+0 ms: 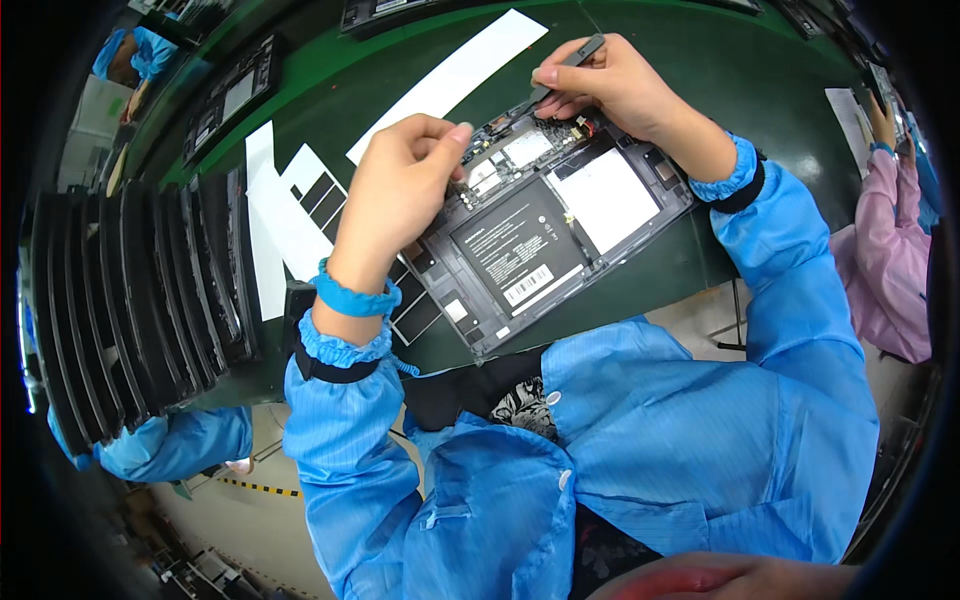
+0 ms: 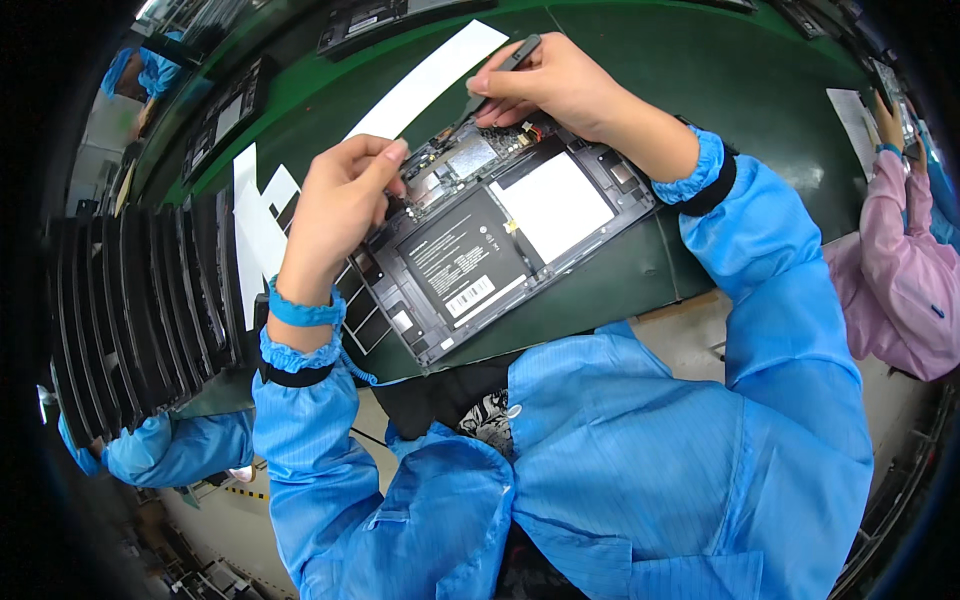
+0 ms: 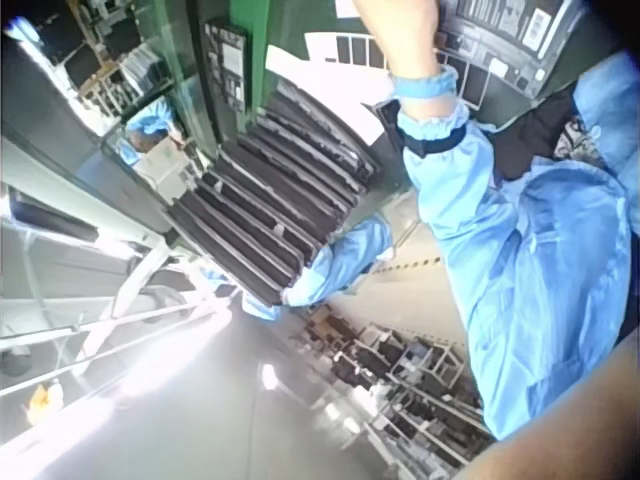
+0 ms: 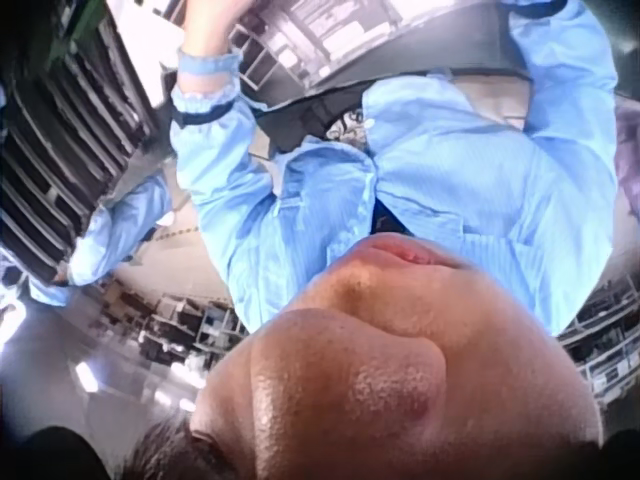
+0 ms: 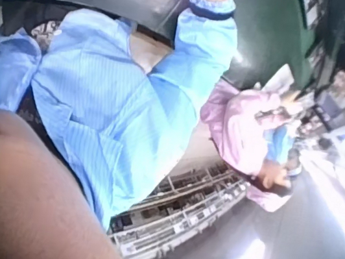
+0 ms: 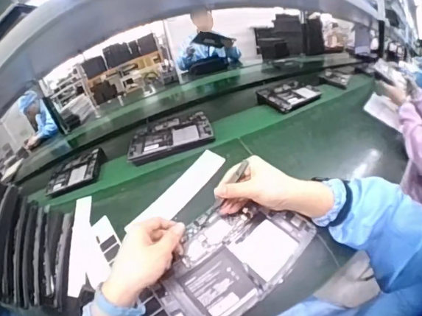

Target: Assembling plastic and electronic components into an internal chassis along a production line using hand tools and strips of specialized adhesive labels.

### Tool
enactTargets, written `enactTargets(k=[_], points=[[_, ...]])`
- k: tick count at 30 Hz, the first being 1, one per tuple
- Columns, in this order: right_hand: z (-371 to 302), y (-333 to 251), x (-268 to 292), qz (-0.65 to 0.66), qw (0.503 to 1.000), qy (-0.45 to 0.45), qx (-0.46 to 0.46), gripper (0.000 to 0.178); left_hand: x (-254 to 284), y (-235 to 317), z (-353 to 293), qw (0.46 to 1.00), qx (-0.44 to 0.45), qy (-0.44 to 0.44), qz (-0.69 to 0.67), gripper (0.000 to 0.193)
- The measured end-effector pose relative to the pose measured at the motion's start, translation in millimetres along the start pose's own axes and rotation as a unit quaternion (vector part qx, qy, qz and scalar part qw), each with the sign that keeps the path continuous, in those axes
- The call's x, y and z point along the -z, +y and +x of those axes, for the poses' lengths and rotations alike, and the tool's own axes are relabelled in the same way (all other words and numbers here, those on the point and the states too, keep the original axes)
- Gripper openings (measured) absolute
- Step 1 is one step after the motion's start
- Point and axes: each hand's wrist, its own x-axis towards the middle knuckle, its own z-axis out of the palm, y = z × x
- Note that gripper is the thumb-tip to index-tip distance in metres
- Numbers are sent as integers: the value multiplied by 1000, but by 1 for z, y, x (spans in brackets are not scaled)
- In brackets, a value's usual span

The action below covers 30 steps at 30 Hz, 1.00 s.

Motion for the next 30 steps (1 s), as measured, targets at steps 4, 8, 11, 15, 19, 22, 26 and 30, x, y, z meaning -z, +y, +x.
enactTargets(k=[4, 8, 11, 15, 19, 22, 26, 30], points=[[3, 0, 7, 23, 1000, -9, 2, 27, -13, 0, 10, 999, -28, -19, 31, 31], [3, 4, 4, 31, 999, 8, 16, 25, -19, -7, 16, 998, -57, -21, 14, 27], [2, 0, 2, 101, 993, 7, -57, 19, -19, -9, 17, 998, -61, -23, 1, 23], [0, 2, 3, 99, 994, 23, -40, 22, -19, -5, 20, 997, -40, -54, 28, 22], [-1, 0, -1, 69, 997, 23, -18, 20, -16, -7, 22, 998, -26, -59, 13, 25], [-2, 1, -2, 65, 997, 36, -14, 20, -14, -3, 28, 995, -11, -77, 61, 28], [-4, -1, -5, 36, 998, 51, -15, 19, -14, 13, 35, 985, 34, -101, 133, 25], [-7, 1, -6, 17, 998, 55, 8, 18, -20, 26, 38, 973, 49, -75, 214, 30]])
